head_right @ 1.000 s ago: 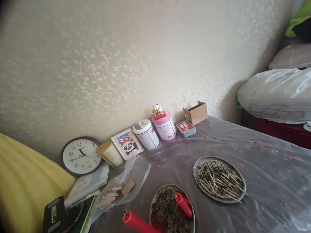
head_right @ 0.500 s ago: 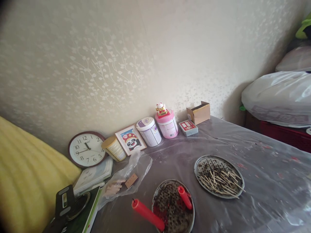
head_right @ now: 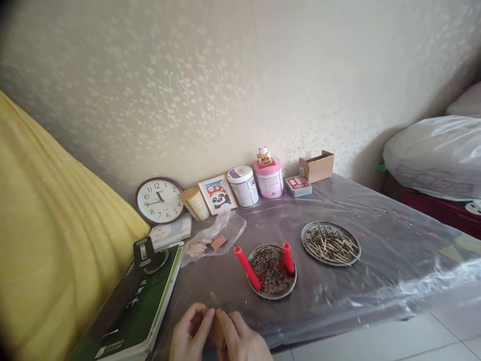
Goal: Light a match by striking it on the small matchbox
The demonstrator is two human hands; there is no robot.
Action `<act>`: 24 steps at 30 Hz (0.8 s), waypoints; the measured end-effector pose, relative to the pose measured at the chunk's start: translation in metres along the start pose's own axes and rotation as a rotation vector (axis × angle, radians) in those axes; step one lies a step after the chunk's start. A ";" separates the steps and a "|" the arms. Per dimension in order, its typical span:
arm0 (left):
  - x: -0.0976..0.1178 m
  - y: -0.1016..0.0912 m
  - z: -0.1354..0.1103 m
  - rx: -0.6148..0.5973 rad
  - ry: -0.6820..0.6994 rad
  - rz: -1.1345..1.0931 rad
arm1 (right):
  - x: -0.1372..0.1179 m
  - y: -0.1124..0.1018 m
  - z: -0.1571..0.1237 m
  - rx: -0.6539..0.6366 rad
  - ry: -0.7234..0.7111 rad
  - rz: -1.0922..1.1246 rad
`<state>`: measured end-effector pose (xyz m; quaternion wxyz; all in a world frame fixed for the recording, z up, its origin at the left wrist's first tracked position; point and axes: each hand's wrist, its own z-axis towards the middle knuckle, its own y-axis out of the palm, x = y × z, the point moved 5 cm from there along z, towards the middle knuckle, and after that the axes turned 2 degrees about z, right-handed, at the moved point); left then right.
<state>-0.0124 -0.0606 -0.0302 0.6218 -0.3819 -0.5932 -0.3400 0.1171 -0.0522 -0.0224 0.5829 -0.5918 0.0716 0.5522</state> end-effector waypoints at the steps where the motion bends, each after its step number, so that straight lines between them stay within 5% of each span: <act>1: 0.002 -0.001 -0.001 -0.012 0.009 0.018 | -0.001 -0.002 0.000 -0.013 0.013 0.018; 9: 0.021 -0.015 -0.006 -0.080 0.005 0.157 | -0.014 -0.018 -0.004 0.004 0.093 0.045; 15: 0.015 -0.018 0.001 -0.045 -0.032 -0.008 | -0.004 -0.026 -0.002 0.077 0.155 0.158; 20: 0.004 0.001 0.000 -0.273 -0.089 -0.369 | 0.007 -0.026 0.000 0.128 0.264 0.377; 24: 0.002 0.007 -0.001 -0.359 -0.107 -0.395 | 0.009 -0.023 0.002 0.099 0.324 0.648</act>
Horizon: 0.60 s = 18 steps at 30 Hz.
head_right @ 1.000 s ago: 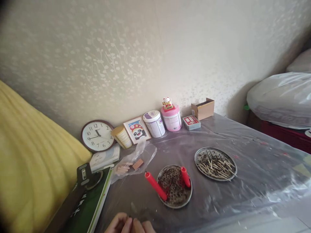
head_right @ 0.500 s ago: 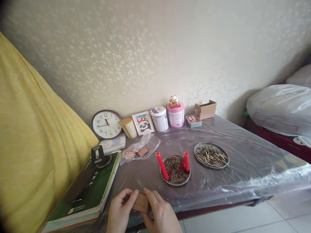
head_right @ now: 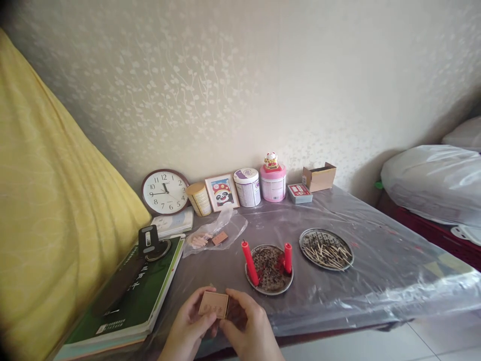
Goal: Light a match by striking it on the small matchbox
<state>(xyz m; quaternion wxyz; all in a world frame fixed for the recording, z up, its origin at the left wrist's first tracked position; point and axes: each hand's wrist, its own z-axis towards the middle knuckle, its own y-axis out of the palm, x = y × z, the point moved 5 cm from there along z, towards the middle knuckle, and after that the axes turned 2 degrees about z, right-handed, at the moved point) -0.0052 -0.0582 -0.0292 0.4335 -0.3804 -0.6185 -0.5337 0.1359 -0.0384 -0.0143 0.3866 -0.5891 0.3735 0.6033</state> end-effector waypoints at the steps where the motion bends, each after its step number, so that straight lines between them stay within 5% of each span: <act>1: 0.001 -0.001 0.000 0.006 0.008 0.008 | 0.000 0.000 0.001 -0.015 0.014 0.063; 10: 0.010 0.005 -0.007 0.048 0.039 0.095 | 0.003 -0.002 0.004 0.057 0.138 0.308; 18: 0.011 -0.004 -0.004 0.072 0.060 0.106 | -0.006 -0.010 0.003 0.140 0.110 0.290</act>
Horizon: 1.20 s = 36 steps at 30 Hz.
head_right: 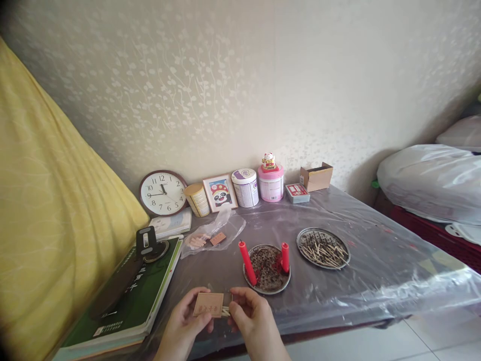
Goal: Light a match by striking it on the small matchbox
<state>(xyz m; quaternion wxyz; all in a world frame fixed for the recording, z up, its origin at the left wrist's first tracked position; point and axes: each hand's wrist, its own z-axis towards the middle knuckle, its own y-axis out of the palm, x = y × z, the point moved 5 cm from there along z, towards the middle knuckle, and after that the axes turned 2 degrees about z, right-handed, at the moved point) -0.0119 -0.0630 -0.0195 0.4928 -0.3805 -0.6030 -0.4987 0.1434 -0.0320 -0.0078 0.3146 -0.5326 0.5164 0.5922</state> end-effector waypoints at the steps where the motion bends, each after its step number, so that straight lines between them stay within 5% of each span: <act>1: -0.002 0.001 0.001 -0.024 -0.009 -0.011 | 0.000 0.001 0.000 -0.008 -0.007 -0.009; 5: -0.005 0.006 0.000 -0.061 -0.070 -0.048 | 0.002 0.004 -0.002 -0.049 -0.046 -0.109; 16: 0.006 0.009 -0.001 0.075 -0.074 0.169 | -0.017 0.011 -0.017 -0.127 -0.378 -0.795; 36: -0.006 0.009 -0.003 0.026 -0.062 0.253 | -0.008 0.012 -0.013 -0.102 -0.323 -0.875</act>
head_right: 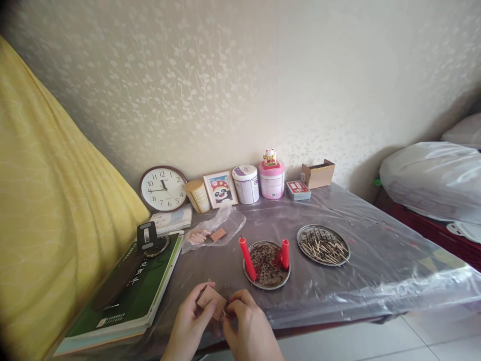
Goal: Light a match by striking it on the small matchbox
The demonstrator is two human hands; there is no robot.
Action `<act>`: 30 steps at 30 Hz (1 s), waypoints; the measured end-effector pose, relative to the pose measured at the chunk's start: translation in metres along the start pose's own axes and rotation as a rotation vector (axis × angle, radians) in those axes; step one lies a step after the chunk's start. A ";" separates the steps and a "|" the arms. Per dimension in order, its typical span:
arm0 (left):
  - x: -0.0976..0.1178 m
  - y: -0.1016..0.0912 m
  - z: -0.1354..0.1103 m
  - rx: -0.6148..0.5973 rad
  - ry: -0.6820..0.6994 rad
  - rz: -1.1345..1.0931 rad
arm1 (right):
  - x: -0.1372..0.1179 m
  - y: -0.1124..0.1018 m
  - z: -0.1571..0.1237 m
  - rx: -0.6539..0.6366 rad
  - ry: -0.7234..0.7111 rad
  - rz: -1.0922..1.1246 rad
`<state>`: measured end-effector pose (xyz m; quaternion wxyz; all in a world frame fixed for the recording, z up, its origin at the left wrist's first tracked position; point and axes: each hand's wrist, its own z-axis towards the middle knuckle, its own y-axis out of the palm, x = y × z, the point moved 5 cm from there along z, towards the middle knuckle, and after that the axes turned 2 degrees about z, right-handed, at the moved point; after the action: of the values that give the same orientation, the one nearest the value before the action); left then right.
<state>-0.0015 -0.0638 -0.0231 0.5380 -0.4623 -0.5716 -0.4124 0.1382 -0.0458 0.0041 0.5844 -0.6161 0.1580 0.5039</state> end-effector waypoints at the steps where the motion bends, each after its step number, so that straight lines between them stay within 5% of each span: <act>1: -0.001 0.000 0.000 -0.001 0.004 0.007 | 0.001 0.001 0.000 0.003 0.004 -0.002; 22: 0.000 0.000 0.001 0.007 -0.014 -0.030 | -0.002 -0.001 -0.001 0.034 -0.075 -0.174; 30: 0.006 -0.008 0.002 0.096 -0.024 -0.063 | 0.001 -0.001 -0.001 0.018 -0.062 -0.265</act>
<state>-0.0100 -0.0631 -0.0172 0.5392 -0.4227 -0.6115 -0.3957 0.1398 -0.0463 0.0036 0.6559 -0.6104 0.0615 0.4397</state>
